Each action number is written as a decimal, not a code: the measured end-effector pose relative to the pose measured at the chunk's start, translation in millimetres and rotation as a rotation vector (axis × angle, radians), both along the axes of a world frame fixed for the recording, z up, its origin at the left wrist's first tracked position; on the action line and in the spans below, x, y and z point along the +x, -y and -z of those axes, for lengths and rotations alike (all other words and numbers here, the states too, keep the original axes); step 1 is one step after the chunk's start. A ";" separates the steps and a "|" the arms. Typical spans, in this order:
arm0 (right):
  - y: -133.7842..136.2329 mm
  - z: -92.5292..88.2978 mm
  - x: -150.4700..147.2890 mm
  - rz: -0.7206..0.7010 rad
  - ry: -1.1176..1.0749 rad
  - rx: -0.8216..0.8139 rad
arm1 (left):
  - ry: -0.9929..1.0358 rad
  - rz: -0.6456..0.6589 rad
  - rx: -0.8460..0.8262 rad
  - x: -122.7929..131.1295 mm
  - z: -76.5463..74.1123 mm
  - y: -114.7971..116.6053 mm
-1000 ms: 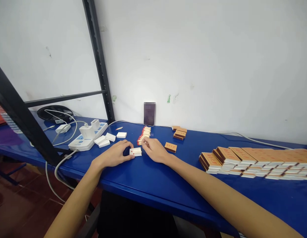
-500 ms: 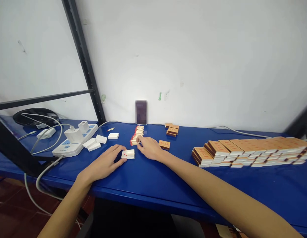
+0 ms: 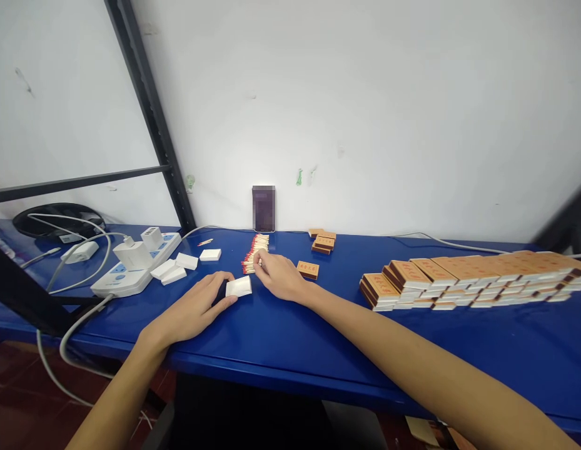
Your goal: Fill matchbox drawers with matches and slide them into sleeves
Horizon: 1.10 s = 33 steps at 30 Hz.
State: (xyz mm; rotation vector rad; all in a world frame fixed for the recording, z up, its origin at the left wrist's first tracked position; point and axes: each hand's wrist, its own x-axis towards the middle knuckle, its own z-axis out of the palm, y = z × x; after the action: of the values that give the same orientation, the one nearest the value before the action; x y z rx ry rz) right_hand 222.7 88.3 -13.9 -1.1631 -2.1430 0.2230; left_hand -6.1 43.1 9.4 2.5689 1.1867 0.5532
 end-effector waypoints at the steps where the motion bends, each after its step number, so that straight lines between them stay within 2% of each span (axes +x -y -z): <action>1: 3.1 -0.3 0.0 -0.026 -0.039 0.008 | 0.000 -0.001 0.005 -0.1 0.7 -0.6; 5: 17.1 -1.4 -1.4 -0.116 -0.103 0.023 | 0.004 -0.007 0.003 0.0 1.8 -1.8; 10: 28.5 -5.8 -5.7 -0.179 0.042 0.050 | 0.026 0.000 -0.008 1.7 -0.5 -0.8; 12: 28.1 -7.2 -6.7 -0.137 0.064 0.045 | 0.016 -0.004 -0.011 2.3 -1.7 -0.2; 17: 13.3 -4.0 -5.9 0.112 0.064 -0.019 | 0.009 -0.006 -0.018 2.7 -3.6 0.7; 19: 6.5 -1.2 -5.2 0.172 0.102 -0.057 | 0.000 -0.007 -0.015 2.6 -3.6 0.7; 33: -2.1 4.9 -3.2 0.157 0.281 -0.086 | -0.039 0.038 0.017 1.2 0.6 -3.5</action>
State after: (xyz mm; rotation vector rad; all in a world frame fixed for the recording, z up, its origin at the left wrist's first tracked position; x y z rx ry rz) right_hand 219.4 90.3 -18.7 -1.4797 -2.2856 0.0854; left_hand -4.9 46.6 8.8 2.6222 1.1472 0.5093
